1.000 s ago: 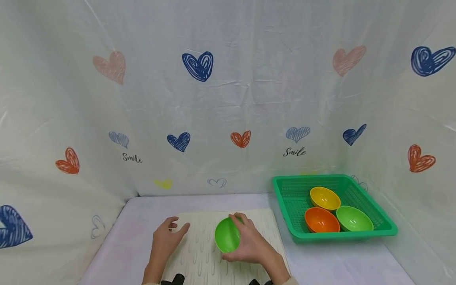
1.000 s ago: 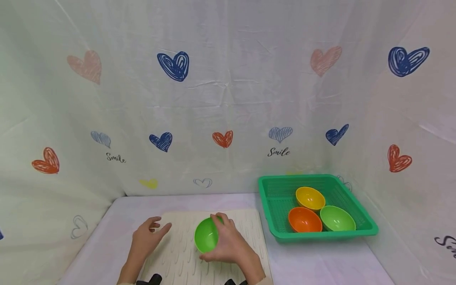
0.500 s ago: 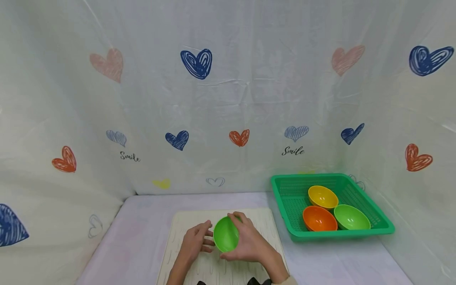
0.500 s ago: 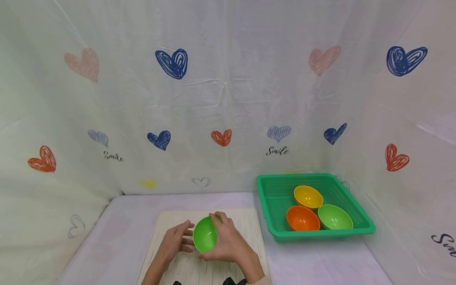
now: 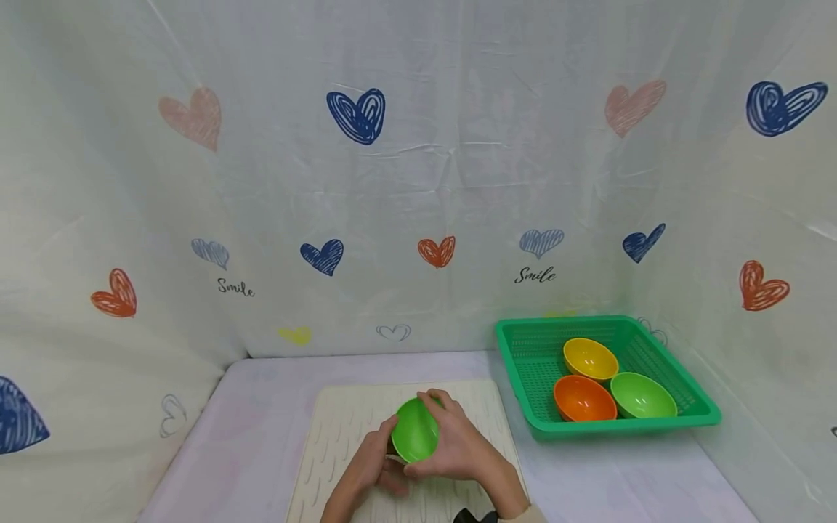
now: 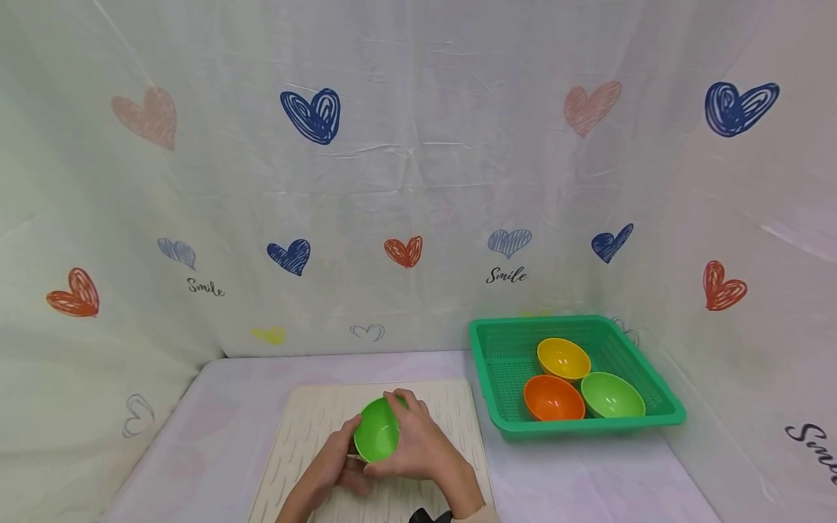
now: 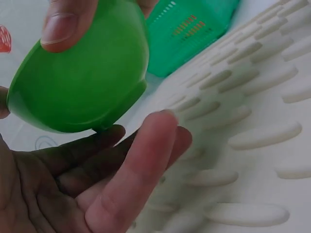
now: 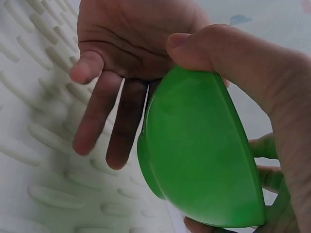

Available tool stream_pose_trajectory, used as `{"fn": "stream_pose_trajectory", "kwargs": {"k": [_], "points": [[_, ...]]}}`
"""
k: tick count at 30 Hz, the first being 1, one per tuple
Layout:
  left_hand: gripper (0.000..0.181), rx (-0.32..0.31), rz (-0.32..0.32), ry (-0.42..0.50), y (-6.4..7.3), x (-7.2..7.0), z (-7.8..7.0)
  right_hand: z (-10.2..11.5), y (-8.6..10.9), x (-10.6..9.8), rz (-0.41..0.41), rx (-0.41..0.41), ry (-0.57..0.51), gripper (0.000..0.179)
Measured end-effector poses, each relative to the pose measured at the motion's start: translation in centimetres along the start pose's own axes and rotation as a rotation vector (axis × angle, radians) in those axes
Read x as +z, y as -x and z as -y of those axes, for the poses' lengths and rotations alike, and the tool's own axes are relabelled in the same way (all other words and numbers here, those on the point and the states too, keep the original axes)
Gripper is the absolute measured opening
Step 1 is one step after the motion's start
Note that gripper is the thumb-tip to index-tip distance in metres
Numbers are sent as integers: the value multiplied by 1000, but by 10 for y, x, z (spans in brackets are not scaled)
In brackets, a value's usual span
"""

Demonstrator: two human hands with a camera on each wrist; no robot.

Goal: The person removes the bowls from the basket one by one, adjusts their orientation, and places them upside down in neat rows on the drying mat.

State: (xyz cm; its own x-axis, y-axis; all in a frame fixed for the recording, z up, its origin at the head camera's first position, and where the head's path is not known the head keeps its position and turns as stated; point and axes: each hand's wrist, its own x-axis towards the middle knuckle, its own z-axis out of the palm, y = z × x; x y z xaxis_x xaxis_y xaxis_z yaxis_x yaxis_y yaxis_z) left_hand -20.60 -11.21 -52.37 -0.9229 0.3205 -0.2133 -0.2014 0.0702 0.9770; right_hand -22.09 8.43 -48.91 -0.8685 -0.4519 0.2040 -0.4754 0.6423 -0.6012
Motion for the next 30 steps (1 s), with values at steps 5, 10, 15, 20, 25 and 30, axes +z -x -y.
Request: {"fn": "stream_pose_trajectory", "kwargs": {"k": [5,10,15,20,25,30], "points": [[75,22,25,65,-2,0,2,0,-1,0,-3,-12,2,109],[74,30,30,78,-2,-1,2,1,1,2,-5,7,-22,111],[72,31,25,80,0,-3,1,2,5,7,-31,20,-69,113],[68,54,-29,91,1,-4,-1,3,6,9,-66,-5,-114,114],[66,80,-45,103,2,-4,-7,4,7,5,-80,-18,-76,118],[63,101,-61,114,6,-2,-17,11,11,-4,-76,-6,-107,118]]}}
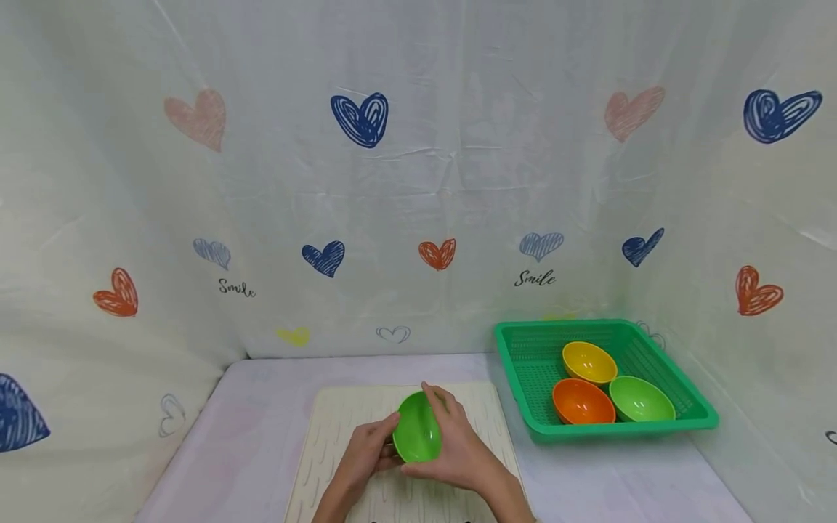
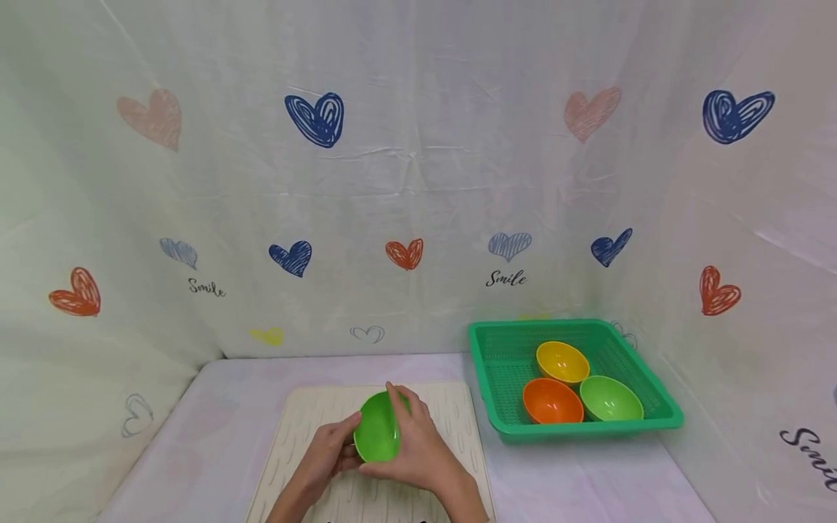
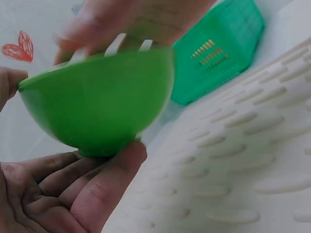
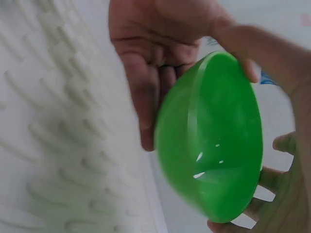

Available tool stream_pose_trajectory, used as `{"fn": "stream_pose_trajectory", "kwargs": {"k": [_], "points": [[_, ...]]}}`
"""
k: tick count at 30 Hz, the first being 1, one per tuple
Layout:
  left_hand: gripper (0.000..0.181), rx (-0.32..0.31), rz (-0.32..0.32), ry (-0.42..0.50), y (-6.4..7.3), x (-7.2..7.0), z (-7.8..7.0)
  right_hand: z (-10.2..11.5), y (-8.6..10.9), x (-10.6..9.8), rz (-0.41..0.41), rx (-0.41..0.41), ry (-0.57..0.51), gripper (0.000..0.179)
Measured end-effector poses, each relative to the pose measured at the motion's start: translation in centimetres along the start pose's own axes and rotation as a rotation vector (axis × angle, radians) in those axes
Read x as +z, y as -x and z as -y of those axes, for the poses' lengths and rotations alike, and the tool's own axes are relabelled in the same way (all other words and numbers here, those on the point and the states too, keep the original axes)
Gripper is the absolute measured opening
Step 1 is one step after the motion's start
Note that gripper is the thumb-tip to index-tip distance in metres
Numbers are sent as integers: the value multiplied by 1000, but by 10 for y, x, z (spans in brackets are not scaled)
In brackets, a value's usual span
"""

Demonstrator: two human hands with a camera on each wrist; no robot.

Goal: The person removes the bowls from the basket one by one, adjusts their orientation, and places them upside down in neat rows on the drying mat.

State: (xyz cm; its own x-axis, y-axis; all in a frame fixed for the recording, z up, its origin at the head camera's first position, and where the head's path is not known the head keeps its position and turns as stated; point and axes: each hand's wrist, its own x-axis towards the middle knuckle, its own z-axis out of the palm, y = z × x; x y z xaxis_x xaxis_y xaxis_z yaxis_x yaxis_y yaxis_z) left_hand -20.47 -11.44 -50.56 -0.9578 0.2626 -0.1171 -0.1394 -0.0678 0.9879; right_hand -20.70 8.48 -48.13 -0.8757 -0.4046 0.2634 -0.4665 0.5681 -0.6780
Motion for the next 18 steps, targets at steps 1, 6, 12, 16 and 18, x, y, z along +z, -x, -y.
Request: {"fn": "stream_pose_trajectory", "kwargs": {"k": [1,6,12,16,18], "points": [[62,1,-13,-1,1,1,-2,2,1,-3,-2,10,-19,117],[58,59,-104,-109,4,3,-15,14,4,-18,-54,53,-98,110],[62,275,-216,-331,7,7,-21,19,5,-28,-96,65,-113,110],[68,571,-200,-585,8,7,-21,19,5,-29,-128,53,-124,116],[67,711,-215,-762,9,7,-22,17,6,-29,-138,57,-123,118]]}}
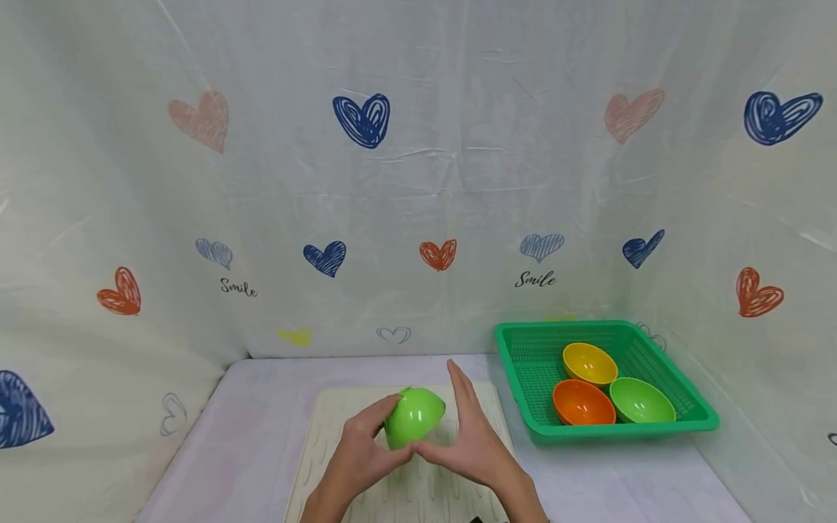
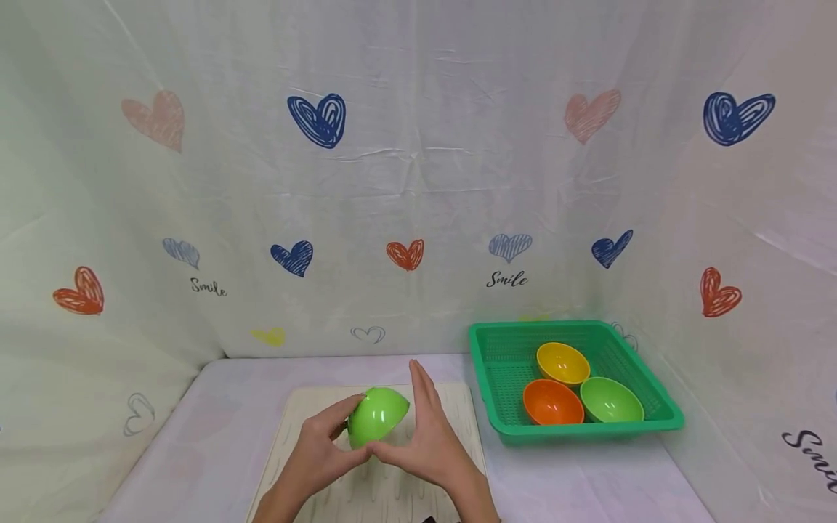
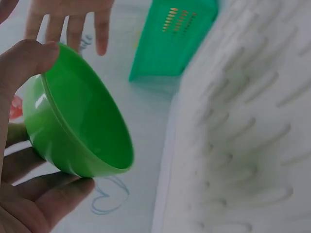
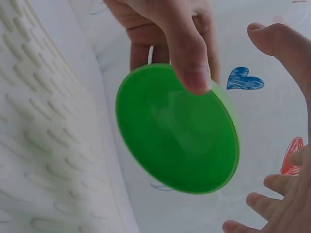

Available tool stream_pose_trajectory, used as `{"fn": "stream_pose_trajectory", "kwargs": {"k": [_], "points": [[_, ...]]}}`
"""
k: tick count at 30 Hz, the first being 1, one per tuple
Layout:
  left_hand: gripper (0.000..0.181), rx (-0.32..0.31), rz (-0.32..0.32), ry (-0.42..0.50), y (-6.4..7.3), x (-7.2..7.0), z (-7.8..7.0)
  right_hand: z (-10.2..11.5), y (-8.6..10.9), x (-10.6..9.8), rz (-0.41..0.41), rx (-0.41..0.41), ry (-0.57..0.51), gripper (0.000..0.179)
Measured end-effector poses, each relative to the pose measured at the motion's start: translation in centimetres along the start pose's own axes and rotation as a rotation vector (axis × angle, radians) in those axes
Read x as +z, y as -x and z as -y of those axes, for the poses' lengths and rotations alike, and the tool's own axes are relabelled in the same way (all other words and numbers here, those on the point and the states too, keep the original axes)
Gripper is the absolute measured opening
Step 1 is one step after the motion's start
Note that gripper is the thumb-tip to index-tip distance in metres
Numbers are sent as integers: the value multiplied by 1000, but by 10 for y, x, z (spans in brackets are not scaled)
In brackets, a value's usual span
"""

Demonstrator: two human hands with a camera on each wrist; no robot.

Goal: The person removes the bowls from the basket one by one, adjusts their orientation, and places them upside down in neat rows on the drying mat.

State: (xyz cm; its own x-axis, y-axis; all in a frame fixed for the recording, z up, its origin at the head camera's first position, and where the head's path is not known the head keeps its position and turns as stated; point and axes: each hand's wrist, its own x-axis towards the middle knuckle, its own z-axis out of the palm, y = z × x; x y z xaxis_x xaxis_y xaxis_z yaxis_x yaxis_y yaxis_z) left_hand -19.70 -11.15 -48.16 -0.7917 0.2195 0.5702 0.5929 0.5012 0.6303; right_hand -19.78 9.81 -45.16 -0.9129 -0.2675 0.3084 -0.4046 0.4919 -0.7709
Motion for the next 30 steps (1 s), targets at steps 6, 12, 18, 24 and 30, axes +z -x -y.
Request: {"fn": "stream_pose_trajectory", "kwargs": {"k": [6,12,18,24,30], "points": [[71,282,14,-275,7,-6,-1,-9,1,2,17,13,26,117],[74,413,18,-343,17,-4,5,-21,5,7,89,3,93,104],[77,521,8,-437,24,1,8,-33,10,13,167,-25,144,93],[76,505,58,-484,31,3,8,-41,15,18,194,-100,112,83],[81,519,56,-468,34,6,11,-45,17,20,168,-142,96,79]]}}
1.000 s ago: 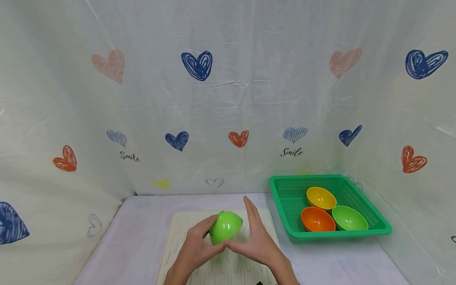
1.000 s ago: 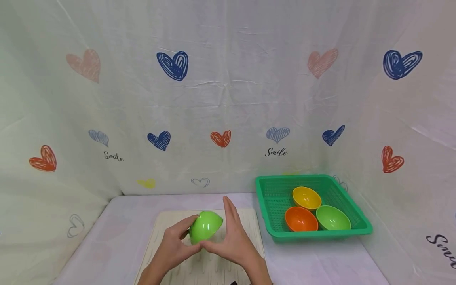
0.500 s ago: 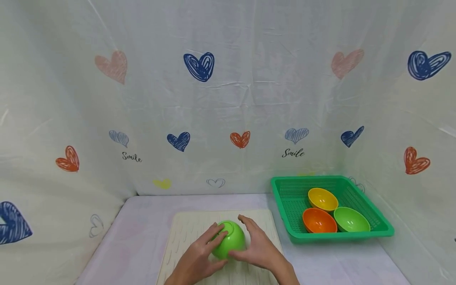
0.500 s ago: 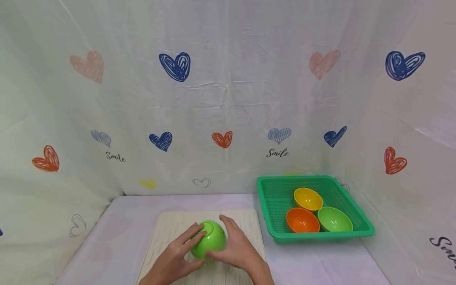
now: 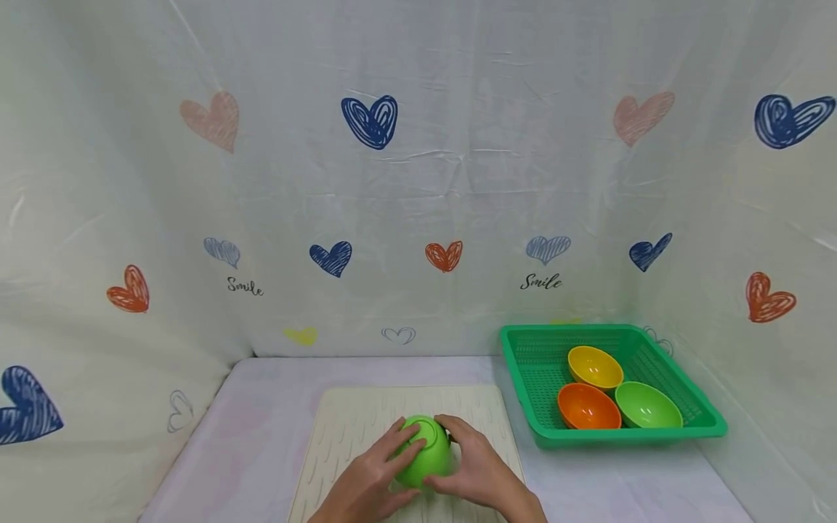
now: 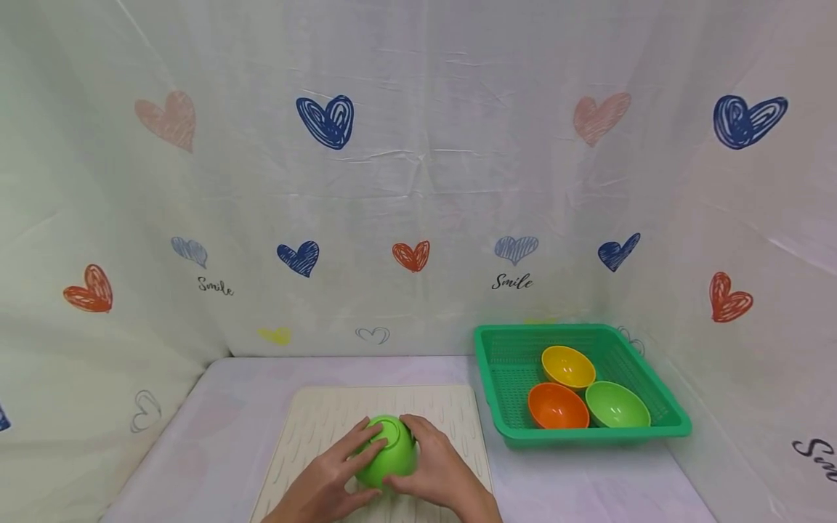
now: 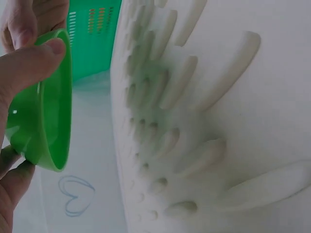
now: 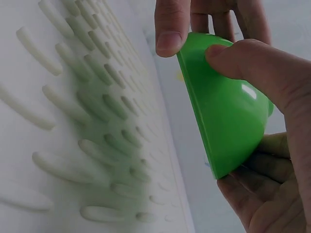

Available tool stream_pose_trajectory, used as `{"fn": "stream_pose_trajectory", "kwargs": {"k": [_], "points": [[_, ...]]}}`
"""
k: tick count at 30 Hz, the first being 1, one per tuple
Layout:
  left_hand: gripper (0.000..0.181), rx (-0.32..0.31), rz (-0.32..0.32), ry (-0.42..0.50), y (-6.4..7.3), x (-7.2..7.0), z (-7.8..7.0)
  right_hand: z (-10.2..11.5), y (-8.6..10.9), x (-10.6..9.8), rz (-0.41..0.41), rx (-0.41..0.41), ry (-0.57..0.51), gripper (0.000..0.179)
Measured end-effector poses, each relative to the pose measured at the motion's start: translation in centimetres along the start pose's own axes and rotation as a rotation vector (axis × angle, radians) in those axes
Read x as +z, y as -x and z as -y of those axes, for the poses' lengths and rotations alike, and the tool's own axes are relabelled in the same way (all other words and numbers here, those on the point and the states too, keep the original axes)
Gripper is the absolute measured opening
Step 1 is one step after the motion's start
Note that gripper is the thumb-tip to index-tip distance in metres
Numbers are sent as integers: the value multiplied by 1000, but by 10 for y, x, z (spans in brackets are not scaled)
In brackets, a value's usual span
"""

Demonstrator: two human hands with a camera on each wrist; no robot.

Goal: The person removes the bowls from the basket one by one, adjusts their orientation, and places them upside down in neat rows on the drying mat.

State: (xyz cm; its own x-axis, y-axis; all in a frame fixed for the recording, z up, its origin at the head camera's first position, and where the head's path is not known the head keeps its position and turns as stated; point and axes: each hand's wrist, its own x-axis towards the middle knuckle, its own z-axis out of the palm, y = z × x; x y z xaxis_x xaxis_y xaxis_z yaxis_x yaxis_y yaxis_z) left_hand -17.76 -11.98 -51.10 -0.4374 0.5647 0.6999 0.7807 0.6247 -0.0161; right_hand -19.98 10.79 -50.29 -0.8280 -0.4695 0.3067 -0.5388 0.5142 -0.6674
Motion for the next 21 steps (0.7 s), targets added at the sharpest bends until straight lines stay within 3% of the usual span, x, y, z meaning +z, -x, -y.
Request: {"fn": "stream_pose_trajectory", "kwargs": {"k": [3,7,10,12,21], "points": [[92,-20,-53,57,2,3,1,0,1,-1,-25,-16,4,80],[109,-141,-92,191,8,6,4,1,2,-2,-70,-62,46,83],[119,-242,-89,285,12,7,8,1,3,-1,-92,-95,80,85],[122,-278,-82,323,14,7,10,1,4,0,-97,-112,88,86],[96,-302,14,398,13,4,16,3,4,3,-60,-113,83,88]]}}
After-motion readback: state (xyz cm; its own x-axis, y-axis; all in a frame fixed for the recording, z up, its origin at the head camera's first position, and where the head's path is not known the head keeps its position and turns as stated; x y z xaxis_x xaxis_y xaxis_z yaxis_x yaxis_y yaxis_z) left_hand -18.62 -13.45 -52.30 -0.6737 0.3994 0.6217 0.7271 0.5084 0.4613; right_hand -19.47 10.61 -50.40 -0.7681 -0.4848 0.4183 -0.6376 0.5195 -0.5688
